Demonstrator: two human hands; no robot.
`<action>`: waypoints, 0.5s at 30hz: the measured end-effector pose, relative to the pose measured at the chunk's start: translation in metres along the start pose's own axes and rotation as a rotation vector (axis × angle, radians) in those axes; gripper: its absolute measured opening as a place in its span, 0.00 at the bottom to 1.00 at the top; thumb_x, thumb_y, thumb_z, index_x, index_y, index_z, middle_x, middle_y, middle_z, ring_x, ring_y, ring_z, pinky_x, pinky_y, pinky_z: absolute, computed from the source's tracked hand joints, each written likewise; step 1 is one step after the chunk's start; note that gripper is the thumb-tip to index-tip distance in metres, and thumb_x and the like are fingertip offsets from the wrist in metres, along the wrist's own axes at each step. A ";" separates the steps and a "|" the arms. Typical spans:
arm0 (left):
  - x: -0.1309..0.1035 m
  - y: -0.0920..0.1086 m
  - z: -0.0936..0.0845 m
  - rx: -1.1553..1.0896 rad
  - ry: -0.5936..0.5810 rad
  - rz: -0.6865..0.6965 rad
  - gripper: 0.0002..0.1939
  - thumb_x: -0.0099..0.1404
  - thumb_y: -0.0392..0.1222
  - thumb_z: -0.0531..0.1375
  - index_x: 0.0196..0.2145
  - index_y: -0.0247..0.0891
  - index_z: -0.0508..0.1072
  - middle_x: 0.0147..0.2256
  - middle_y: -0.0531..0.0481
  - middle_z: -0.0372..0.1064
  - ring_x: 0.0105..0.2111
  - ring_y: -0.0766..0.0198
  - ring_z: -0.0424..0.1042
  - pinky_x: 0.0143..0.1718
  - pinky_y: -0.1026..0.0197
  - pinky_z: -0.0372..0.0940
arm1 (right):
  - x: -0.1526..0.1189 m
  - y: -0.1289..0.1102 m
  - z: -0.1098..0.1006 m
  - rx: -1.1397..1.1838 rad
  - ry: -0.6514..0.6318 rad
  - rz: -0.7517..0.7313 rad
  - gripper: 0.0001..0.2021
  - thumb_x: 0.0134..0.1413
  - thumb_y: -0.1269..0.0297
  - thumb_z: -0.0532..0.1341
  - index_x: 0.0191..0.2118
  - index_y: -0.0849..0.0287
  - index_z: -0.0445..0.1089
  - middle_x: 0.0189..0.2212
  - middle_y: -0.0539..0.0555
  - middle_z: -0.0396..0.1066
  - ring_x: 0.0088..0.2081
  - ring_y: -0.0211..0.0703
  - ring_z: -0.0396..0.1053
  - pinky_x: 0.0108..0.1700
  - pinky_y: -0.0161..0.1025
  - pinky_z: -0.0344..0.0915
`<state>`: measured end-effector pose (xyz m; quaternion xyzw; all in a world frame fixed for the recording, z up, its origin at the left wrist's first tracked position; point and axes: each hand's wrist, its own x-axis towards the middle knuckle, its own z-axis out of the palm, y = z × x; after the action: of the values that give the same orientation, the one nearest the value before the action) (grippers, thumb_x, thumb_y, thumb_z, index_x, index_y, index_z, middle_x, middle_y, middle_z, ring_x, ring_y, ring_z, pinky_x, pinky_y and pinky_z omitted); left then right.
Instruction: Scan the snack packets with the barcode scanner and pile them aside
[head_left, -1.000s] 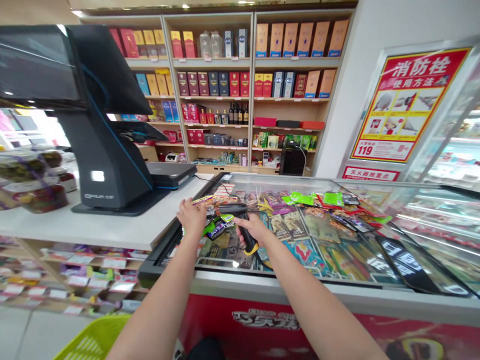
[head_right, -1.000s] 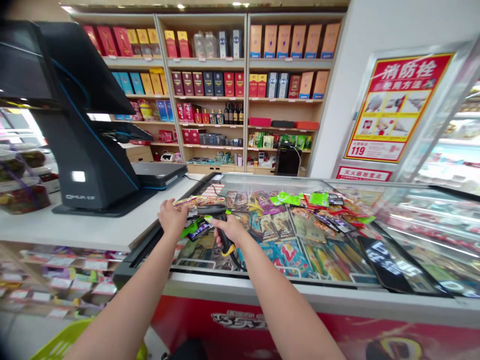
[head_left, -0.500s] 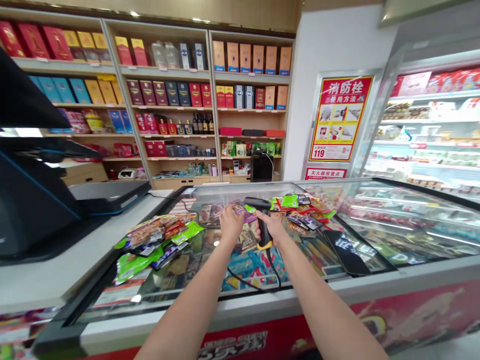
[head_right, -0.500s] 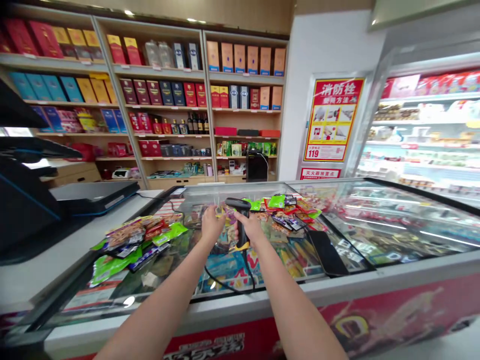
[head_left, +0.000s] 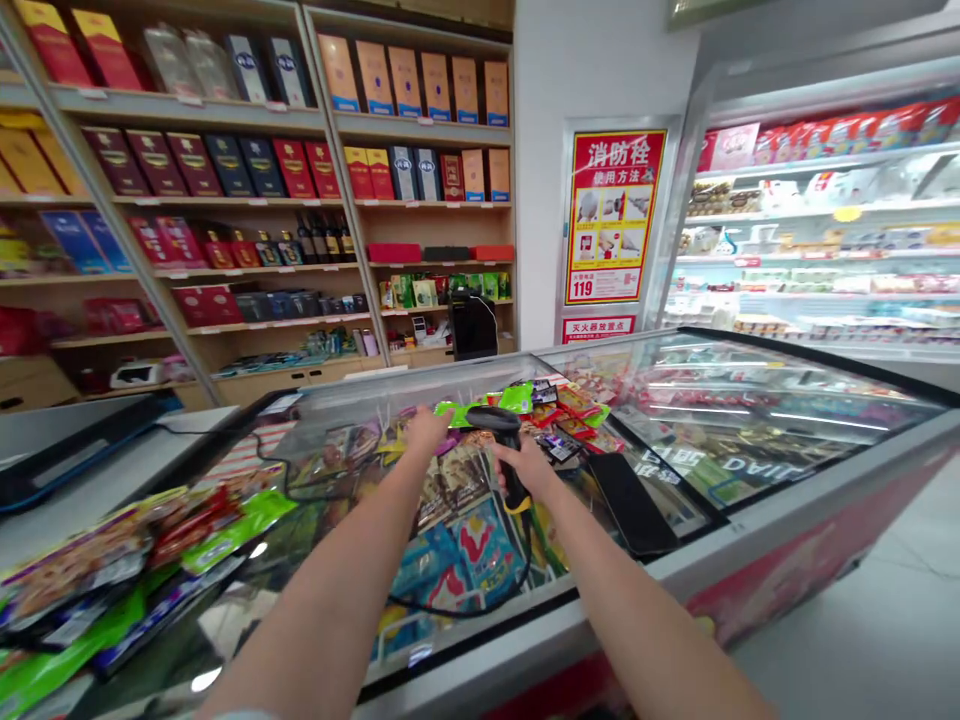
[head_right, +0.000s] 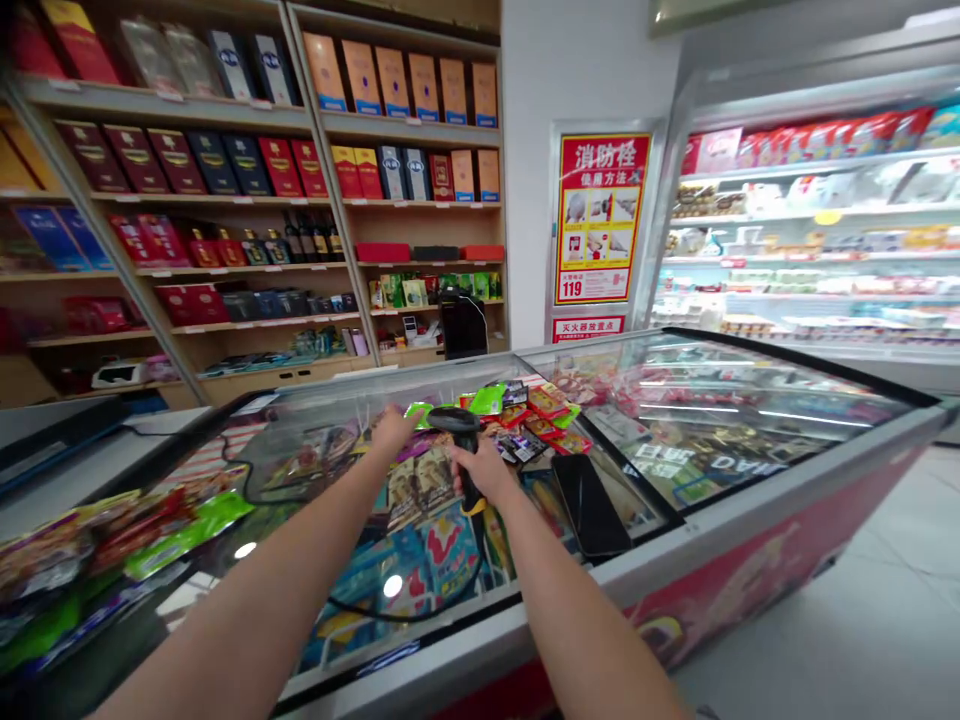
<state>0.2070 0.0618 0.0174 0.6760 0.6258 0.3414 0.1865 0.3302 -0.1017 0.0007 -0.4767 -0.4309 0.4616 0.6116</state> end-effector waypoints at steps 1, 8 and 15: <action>0.005 -0.001 0.004 -0.041 0.010 0.022 0.26 0.52 0.55 0.65 0.44 0.36 0.69 0.41 0.30 0.75 0.45 0.43 0.74 0.42 0.51 0.65 | 0.000 -0.001 0.002 -0.006 -0.017 -0.008 0.19 0.40 0.49 0.67 0.26 0.58 0.63 0.14 0.44 0.64 0.13 0.33 0.60 0.15 0.32 0.62; 0.013 -0.001 0.012 -0.239 -0.018 0.054 0.17 0.47 0.47 0.68 0.34 0.37 0.72 0.35 0.36 0.76 0.41 0.46 0.75 0.39 0.53 0.67 | -0.006 -0.013 0.010 0.002 0.007 -0.075 0.19 0.40 0.50 0.68 0.26 0.56 0.60 0.13 0.43 0.62 0.12 0.34 0.60 0.15 0.34 0.62; -0.005 -0.018 0.002 -0.728 -0.173 -0.164 0.11 0.49 0.40 0.67 0.31 0.36 0.72 0.23 0.48 0.71 0.24 0.58 0.73 0.30 0.52 0.70 | -0.010 -0.016 0.007 0.062 -0.110 -0.026 0.20 0.39 0.50 0.68 0.31 0.57 0.62 0.15 0.43 0.63 0.13 0.33 0.60 0.16 0.33 0.62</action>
<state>0.1956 0.0598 0.0031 0.5397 0.4976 0.4667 0.4932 0.3237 -0.1124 0.0165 -0.4258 -0.4557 0.4923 0.6072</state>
